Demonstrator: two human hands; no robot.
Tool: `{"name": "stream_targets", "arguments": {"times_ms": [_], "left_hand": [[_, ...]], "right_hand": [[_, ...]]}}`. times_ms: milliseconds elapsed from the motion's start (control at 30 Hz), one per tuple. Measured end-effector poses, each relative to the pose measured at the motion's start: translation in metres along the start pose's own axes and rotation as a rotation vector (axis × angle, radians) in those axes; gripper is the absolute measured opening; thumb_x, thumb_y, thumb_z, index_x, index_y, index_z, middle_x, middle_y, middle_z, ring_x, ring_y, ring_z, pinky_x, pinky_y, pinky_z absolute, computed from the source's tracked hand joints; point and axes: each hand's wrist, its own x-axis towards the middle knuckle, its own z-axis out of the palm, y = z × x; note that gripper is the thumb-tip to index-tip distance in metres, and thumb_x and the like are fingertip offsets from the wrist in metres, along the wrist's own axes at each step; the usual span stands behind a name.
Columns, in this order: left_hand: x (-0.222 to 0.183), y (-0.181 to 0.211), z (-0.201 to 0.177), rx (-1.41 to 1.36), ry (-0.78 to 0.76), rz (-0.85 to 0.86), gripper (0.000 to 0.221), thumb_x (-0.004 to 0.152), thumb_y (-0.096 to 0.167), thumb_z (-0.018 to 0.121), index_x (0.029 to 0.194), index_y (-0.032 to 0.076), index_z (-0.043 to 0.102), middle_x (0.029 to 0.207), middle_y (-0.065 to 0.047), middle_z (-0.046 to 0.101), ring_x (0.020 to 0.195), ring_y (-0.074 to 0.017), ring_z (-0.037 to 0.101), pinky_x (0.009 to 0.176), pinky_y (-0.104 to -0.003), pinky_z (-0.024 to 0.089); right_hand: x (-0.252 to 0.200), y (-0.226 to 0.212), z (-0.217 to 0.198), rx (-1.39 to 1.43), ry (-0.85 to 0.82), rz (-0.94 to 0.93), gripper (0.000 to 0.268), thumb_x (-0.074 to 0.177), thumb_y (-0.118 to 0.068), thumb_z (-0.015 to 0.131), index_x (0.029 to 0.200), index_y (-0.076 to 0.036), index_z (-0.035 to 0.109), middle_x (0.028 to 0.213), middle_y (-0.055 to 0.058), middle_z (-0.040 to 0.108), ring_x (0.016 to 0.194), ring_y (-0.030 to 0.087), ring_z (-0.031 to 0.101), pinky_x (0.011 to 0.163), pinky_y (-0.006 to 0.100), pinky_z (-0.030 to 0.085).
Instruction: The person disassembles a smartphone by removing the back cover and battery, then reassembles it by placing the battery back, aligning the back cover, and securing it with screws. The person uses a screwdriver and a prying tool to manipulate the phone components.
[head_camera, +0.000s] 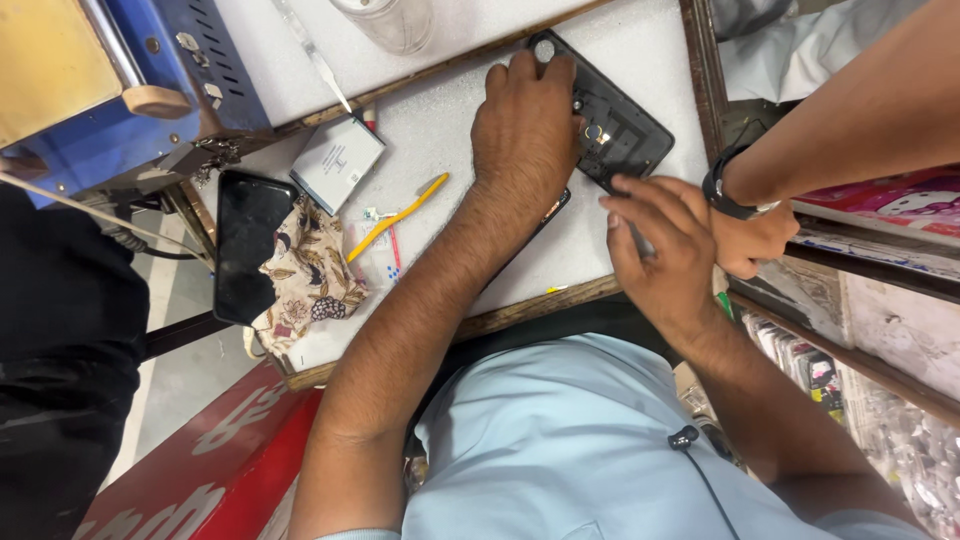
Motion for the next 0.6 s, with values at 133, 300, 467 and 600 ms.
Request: {"name": "stream_targets", "arguments": {"times_ms": [133, 300, 467, 600], "left_hand": [[0.006, -0.004, 0.000, -0.032, -0.008, 0.029, 0.043, 0.078, 0.019, 0.087, 0.113, 0.010, 0.064, 0.115, -0.013, 0.058, 0.109, -0.0282, 0.060, 0.083, -0.040, 0.059], [-0.001, -0.012, 0.001, -0.039, 0.150, 0.186, 0.044, 0.079, 0.018, 0.086, 0.118, 0.011, 0.067, 0.114, -0.010, 0.060, 0.106, -0.0277, 0.061, 0.084, -0.039, 0.059], [-0.010, -0.006, 0.014, 0.196, 0.184, 0.366, 0.025, 0.081, 0.016, 0.084, 0.103, 0.010, 0.077, 0.105, -0.008, 0.067, 0.104, -0.0250, 0.063, 0.083, -0.037, 0.059], [-0.011, -0.006, 0.021, 0.097, 0.128, 0.376, 0.017, 0.085, 0.020, 0.082, 0.097, 0.010, 0.078, 0.097, -0.008, 0.069, 0.097, -0.0247, 0.064, 0.078, -0.041, 0.058]], "right_hand": [[0.017, 0.002, 0.003, -0.045, 0.008, 0.024, 0.025, 0.094, 0.002, 0.075, 0.118, -0.004, 0.075, 0.130, 0.012, 0.071, 0.111, 0.031, 0.065, 0.097, 0.041, 0.054], [0.039, 0.005, 0.009, -0.091, -0.015, 0.115, 0.031, 0.095, -0.002, 0.079, 0.126, -0.002, 0.071, 0.128, 0.013, 0.068, 0.107, 0.032, 0.065, 0.095, 0.042, 0.055], [0.053, 0.007, 0.012, -0.129, -0.073, 0.195, 0.021, 0.095, -0.003, 0.080, 0.114, 0.000, 0.072, 0.114, 0.014, 0.065, 0.100, 0.031, 0.068, 0.086, 0.041, 0.057], [0.056, 0.009, 0.013, -0.136, -0.117, 0.218, 0.015, 0.094, -0.003, 0.080, 0.107, -0.002, 0.072, 0.112, 0.012, 0.064, 0.096, 0.029, 0.068, 0.082, 0.040, 0.058]]}}
